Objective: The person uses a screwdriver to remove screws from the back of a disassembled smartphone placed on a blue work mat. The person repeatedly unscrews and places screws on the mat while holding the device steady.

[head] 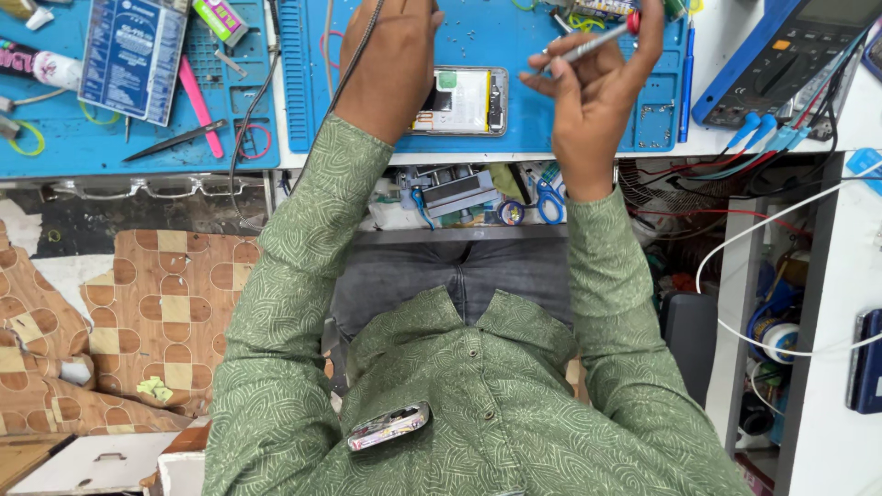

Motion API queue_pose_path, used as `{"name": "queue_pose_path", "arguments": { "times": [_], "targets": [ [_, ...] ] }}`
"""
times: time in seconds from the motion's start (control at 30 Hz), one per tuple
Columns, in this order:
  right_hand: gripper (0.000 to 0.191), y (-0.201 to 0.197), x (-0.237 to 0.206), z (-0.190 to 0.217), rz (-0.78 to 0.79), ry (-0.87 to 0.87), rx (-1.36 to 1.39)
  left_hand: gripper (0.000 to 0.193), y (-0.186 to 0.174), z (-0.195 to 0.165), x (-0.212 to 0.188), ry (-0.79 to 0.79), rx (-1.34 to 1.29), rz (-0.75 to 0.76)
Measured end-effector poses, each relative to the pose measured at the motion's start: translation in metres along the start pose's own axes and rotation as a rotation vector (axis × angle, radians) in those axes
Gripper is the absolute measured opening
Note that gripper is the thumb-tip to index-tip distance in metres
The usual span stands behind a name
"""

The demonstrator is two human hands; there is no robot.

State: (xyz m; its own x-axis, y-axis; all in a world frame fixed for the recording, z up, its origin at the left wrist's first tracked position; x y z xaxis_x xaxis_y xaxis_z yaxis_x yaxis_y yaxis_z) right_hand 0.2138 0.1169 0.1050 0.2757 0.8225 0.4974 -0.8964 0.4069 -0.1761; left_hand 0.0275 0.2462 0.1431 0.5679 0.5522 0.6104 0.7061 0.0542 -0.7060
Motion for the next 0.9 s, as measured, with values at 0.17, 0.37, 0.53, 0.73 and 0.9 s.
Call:
{"name": "queue_pose_path", "arguments": {
  "times": [0.17, 0.37, 0.53, 0.73, 0.9],
  "targets": [
    [0.077, 0.014, 0.024, -0.007, 0.024, 0.055, 0.092, 0.023, 0.011, -0.018, -0.041, -0.433, -0.474, 0.201],
    [0.076, 0.013, 0.026, -0.010, 0.072, 0.142, 0.127, 0.051, 0.018, -0.076, -0.133, -1.108, -1.612, 0.238],
    [0.077, 0.009, 0.021, -0.007, 0.134, 0.173, 0.130, 0.055, 0.020, -0.077, -0.157, -1.273, -1.752, 0.028],
    [0.083, 0.009, 0.026, -0.018, 0.085, 0.335, 0.391, 0.054, 0.029, -0.065, -0.155, -1.192, -1.596, 0.048],
    [0.087, 0.011, 0.024, -0.020, 0.095, 0.413, 0.508, 0.052, 0.019, -0.061, -0.152, -1.206, -1.704, 0.033]
  ]
}}
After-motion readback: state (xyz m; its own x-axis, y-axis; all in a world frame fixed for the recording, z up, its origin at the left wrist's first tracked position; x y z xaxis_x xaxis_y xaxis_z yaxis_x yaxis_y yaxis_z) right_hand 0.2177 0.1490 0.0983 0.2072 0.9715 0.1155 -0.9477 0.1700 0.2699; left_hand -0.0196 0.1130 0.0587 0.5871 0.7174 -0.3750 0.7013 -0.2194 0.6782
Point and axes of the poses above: each hand's wrist, its own x-axis towards the middle knuckle, its own y-axis out of the palm, z = x × y, the point moved 2 cm from there along x, towards the middle knuckle, and after that the axes turned 3 degrees about -x, right-handed, at the moved point
